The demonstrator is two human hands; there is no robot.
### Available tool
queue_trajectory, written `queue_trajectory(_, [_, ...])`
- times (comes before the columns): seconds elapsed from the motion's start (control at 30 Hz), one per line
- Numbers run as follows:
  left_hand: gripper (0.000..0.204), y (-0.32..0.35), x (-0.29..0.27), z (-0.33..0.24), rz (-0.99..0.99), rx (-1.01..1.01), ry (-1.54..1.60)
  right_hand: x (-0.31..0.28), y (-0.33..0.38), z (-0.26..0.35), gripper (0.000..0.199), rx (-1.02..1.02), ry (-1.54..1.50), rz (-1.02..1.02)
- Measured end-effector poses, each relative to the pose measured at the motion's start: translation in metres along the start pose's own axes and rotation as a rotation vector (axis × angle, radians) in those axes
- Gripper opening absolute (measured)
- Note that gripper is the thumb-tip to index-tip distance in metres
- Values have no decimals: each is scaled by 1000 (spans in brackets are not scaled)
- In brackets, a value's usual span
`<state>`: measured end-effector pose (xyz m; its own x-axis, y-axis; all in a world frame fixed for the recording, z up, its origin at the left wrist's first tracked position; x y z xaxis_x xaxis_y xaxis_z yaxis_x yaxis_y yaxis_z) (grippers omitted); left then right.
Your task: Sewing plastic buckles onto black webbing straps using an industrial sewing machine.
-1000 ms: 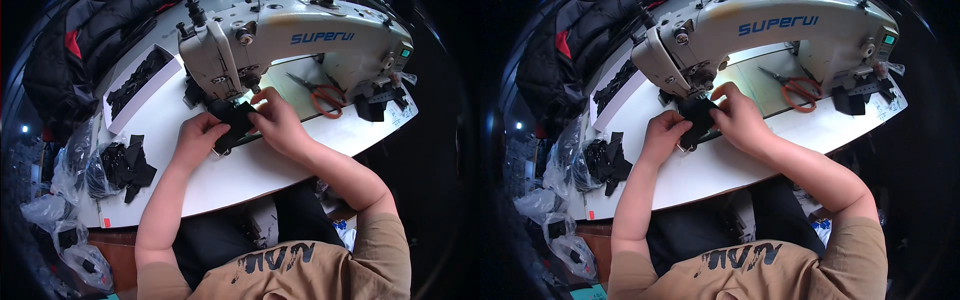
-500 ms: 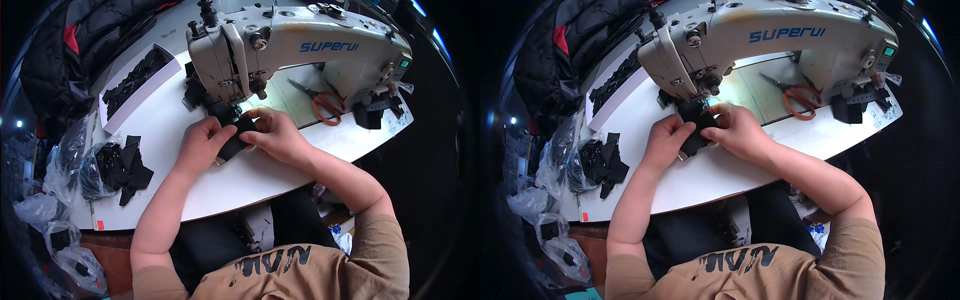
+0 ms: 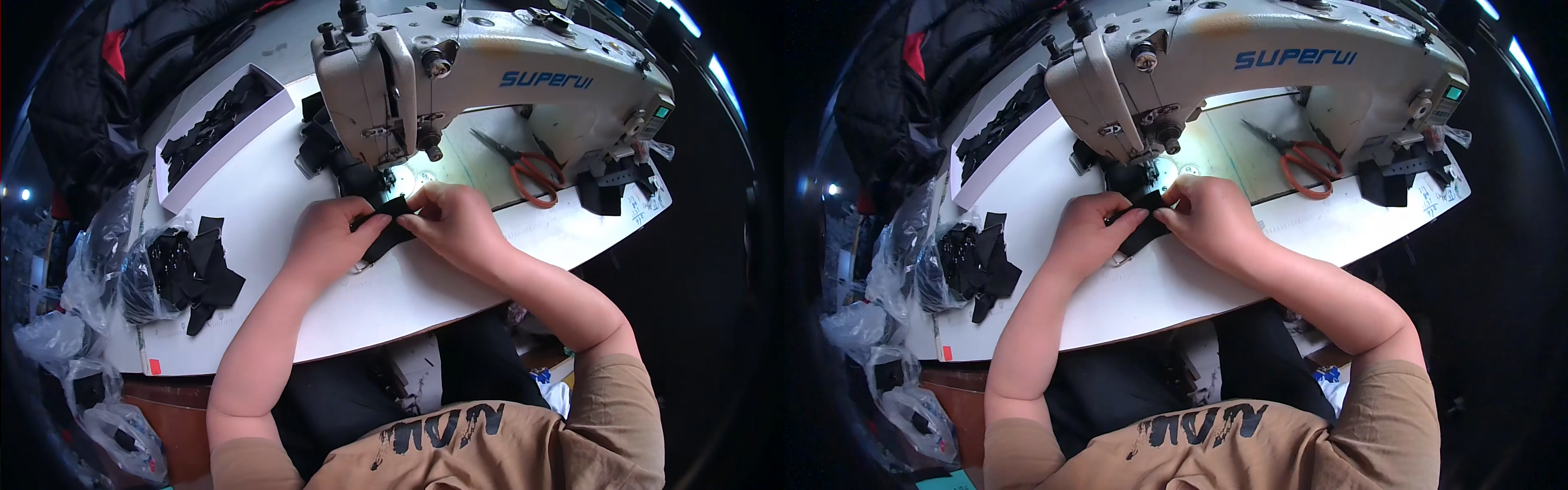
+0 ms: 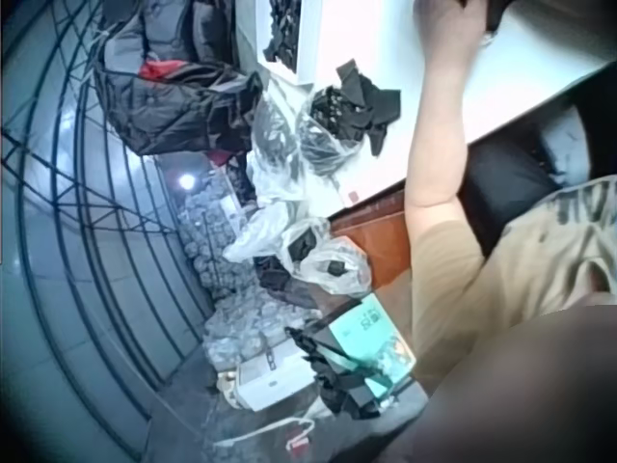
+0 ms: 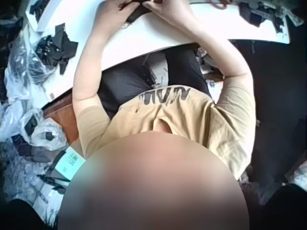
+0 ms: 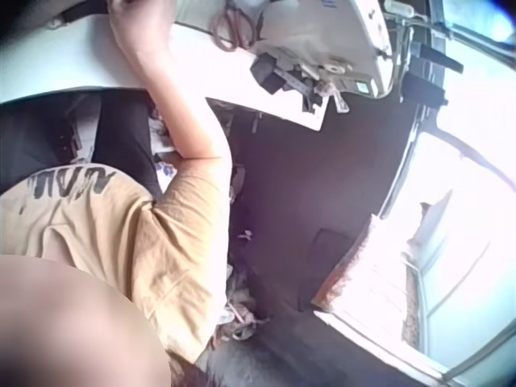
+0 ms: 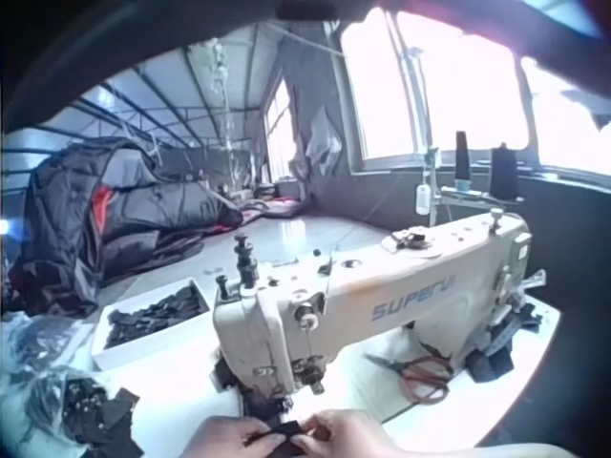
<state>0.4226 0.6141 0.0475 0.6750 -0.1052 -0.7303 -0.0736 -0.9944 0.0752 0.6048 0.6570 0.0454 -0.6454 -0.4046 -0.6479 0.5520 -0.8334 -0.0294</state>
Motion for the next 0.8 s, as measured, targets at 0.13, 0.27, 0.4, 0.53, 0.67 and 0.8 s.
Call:
queue_trajectory(0.13, [22,-5,3,-2,-62,54,-231,7,1,-1,20,-63,173,-125])
queue_trajectory(0.27, [18,-6,3,-8,-227,371,-420,7,1,-2,20,-81,198,-139])
queue_trajectory(0.4, [16,-2,16,-10,-124,572,-629,8,0,3,19,-15,180,-91])
queue_trajectory(0.53, [18,8,16,-18,-131,539,-567,10,1,-2,19,-48,208,-108])
queue_trajectory(0.67, [22,8,14,-18,-165,583,-563,13,6,0,20,-213,254,-151])
queue_trajectory(0.8, [29,4,8,-17,-94,543,-456,19,10,7,20,-317,413,-174])
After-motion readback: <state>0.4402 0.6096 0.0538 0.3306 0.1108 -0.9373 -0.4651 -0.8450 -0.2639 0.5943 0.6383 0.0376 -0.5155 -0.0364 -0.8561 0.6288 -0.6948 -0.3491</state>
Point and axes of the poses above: each hand's wrist, its own y-axis away from the middle knuckle, its own x-axis out of the palm, z = x × y, the point moved 4 cm from there along -y, towards the middle knuckle, and after that the axes turned 9 degrees about z, right-handed, at the moved point
